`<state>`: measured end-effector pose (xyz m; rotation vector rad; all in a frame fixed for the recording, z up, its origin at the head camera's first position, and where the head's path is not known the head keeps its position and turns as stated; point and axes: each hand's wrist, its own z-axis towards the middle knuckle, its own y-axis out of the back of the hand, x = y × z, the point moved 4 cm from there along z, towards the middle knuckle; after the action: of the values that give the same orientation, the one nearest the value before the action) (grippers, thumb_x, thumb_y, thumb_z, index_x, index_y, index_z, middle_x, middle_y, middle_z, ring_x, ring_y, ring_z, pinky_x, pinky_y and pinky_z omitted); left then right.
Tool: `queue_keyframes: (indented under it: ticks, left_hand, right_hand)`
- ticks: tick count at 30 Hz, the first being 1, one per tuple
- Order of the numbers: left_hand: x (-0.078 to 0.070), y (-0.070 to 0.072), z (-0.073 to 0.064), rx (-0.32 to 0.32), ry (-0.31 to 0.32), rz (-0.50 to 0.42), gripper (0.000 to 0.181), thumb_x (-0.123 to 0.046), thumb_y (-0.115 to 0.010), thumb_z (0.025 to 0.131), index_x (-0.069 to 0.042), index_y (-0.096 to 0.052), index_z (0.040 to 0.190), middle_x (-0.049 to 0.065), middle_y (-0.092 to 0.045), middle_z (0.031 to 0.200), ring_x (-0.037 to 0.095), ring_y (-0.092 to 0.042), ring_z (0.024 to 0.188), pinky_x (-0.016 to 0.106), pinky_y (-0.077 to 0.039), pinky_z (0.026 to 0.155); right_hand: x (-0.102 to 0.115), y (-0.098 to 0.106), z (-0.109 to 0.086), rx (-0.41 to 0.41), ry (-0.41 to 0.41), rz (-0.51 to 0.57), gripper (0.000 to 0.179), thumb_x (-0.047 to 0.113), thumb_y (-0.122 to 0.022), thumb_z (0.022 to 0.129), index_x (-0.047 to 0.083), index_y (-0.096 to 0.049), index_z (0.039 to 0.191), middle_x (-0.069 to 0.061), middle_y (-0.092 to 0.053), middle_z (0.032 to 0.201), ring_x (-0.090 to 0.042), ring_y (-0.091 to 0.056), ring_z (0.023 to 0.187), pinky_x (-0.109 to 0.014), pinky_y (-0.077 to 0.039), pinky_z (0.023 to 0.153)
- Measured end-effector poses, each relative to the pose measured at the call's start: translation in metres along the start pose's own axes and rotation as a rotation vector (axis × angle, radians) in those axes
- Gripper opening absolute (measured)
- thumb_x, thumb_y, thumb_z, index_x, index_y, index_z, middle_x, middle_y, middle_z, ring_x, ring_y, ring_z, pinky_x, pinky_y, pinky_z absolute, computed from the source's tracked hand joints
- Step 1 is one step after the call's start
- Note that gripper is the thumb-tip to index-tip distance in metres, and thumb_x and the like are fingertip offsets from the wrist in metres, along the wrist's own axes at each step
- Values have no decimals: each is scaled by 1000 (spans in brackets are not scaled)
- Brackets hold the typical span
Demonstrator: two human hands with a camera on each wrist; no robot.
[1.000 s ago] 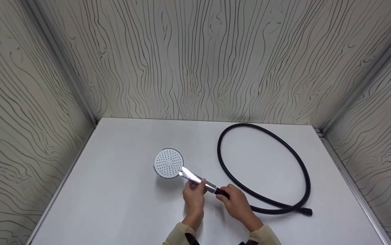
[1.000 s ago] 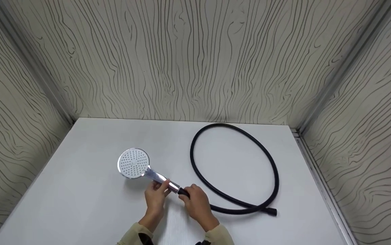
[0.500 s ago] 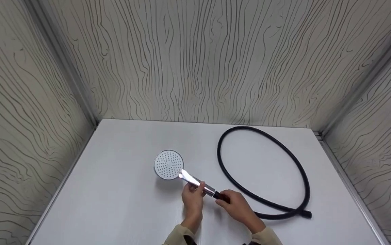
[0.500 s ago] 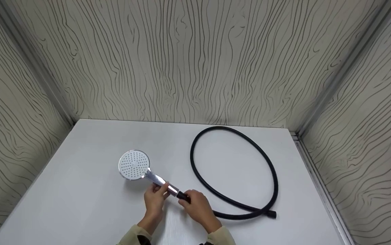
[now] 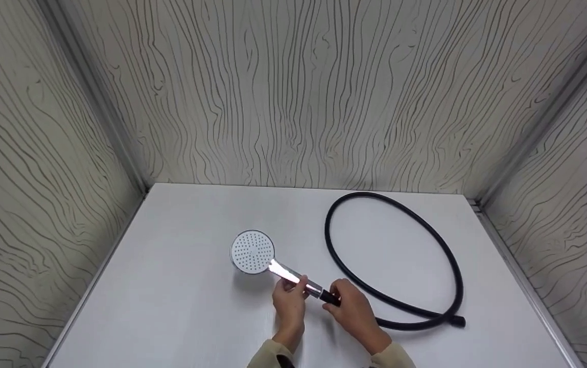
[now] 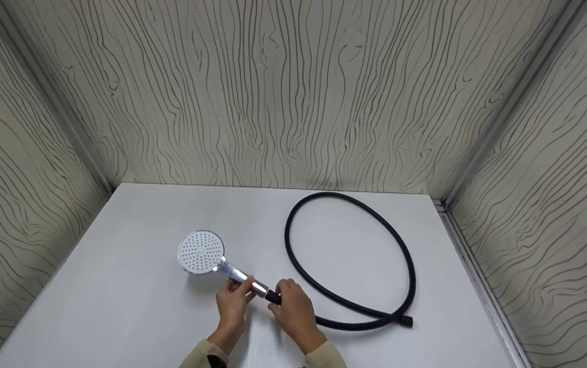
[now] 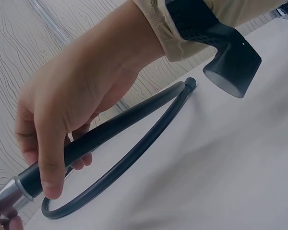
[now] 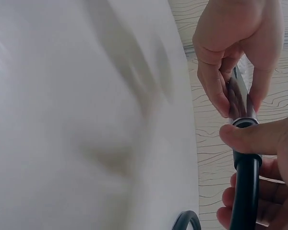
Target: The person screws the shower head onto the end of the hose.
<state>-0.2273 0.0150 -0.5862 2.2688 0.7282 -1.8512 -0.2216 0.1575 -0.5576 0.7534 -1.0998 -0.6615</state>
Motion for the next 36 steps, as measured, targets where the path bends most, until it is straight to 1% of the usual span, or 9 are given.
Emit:
queue_keyframes:
  ticks: [3, 7, 10, 13, 18, 21, 25, 29, 36]
  left_hand:
    - [1, 0, -1, 4, 9, -6, 36, -13, -68, 90, 7, -55, 117, 20, -64, 104, 20, -69, 89, 33, -61, 81]
    - [-1, -2, -1, 12, 11, -30, 36, -13, -66, 91, 8, -54, 119, 21, -64, 107, 21, -70, 92, 34, -60, 83]
    - [-4, -3, 1, 17, -2, -57, 35, -10, -66, 91, 10, -55, 118, 22, -65, 105, 21, -70, 92, 34, -60, 83]
    - [-5, -3, 1, 14, -15, -74, 34, -8, -67, 90, 11, -56, 116, 20, -65, 102, 20, -69, 90, 34, -61, 82]
    - [-2, -2, 0, 17, -19, -81, 32, -8, -67, 89, 11, -57, 113, 18, -65, 99, 19, -68, 87, 36, -61, 81]
    - [0, -1, 0, 12, -14, -79, 34, -8, -67, 90, 12, -57, 115, 20, -65, 101, 19, -68, 88, 36, -61, 81]
    - [1, 1, 1, -16, -8, -64, 35, -9, -68, 89, 11, -56, 116, 21, -65, 103, 19, -68, 89, 34, -61, 80]
    - [2, 2, 2, -38, 3, -43, 35, -10, -68, 89, 10, -56, 116, 21, -65, 103, 17, -67, 87, 32, -61, 78]
    - [1, 3, 1, -44, 20, -24, 38, -11, -68, 90, 9, -55, 119, 22, -65, 105, 19, -68, 88, 32, -61, 79]
  right_hand:
    - [2, 1, -2, -50, 49, -36, 32, 8, -84, 71, 13, -57, 88, 6, -57, 78, -3, -50, 70, -21, -48, 60]
    - [5, 3, -4, -132, 162, -94, 24, 10, -81, 75, 11, -60, 87, 5, -57, 76, -3, -49, 68, -21, -47, 58]
    - [6, 3, -4, -131, 223, -125, 16, 14, -76, 82, 10, -62, 88, 5, -57, 74, -2, -47, 66, -20, -46, 56]
    - [2, 2, -2, -5, 206, -80, 10, 19, -65, 92, 9, -63, 91, 6, -57, 75, -1, -45, 66, -20, -44, 56]
    - [-5, 2, 4, 261, 69, 114, 25, 26, -51, 101, 7, -65, 94, 5, -55, 76, -1, -45, 67, -22, -41, 57]
    - [-8, 2, 4, 307, 7, 189, 26, 27, -54, 99, 5, -67, 96, 5, -55, 76, -3, -46, 66, -20, -40, 56]
    - [-9, -2, 2, 268, -21, 171, 21, 25, -66, 93, 6, -66, 102, 5, -59, 78, -2, -47, 66, -19, -40, 56]
    - [-7, -5, -2, 173, -5, 94, 33, 20, -76, 83, 7, -59, 108, 4, -61, 79, -1, -48, 66, -18, -41, 56]
    - [-1, -8, -2, 4, 49, -23, 33, 13, -82, 75, 13, -57, 96, 5, -61, 82, -1, -52, 70, -20, -49, 60]
